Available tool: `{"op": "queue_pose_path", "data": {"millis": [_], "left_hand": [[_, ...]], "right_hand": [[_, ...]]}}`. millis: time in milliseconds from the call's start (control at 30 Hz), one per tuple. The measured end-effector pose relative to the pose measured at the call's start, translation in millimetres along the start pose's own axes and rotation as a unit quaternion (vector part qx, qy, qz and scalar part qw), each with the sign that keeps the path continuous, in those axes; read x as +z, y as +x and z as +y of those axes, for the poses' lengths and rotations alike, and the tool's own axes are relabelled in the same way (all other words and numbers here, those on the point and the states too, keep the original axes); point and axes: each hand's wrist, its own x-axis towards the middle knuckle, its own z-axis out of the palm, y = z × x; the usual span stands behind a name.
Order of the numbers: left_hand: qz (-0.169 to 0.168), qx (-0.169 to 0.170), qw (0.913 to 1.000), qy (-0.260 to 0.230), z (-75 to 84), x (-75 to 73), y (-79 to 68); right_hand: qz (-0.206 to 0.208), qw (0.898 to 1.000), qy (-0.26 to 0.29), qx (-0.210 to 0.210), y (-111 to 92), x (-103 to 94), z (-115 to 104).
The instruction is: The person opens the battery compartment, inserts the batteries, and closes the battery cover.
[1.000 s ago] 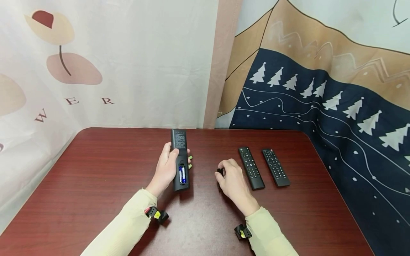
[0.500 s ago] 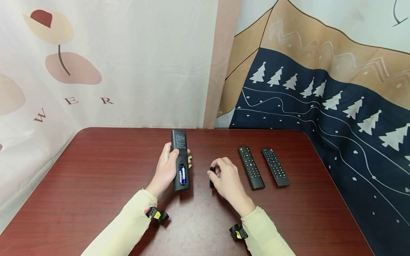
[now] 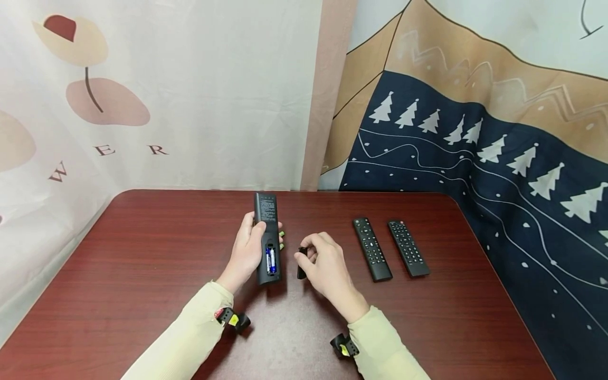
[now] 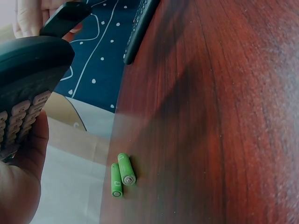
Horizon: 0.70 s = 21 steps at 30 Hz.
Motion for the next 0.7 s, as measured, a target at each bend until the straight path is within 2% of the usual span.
{"op": "queue_pose_path", "data": {"millis": [500,700], "left_hand": [[-0.003,0.021,0.9997,0.009,0.9,1.7,-1.0],[-0.008,0.016,0.9996,0.021,1.1,1.7,-1.6]], "right_hand": [[0.025,0.998,0.047,-0.03,3.0,11.3,-9.0],[0.026,0.997,0.059,-0.031,4.3,15.3,-13.3]]}}
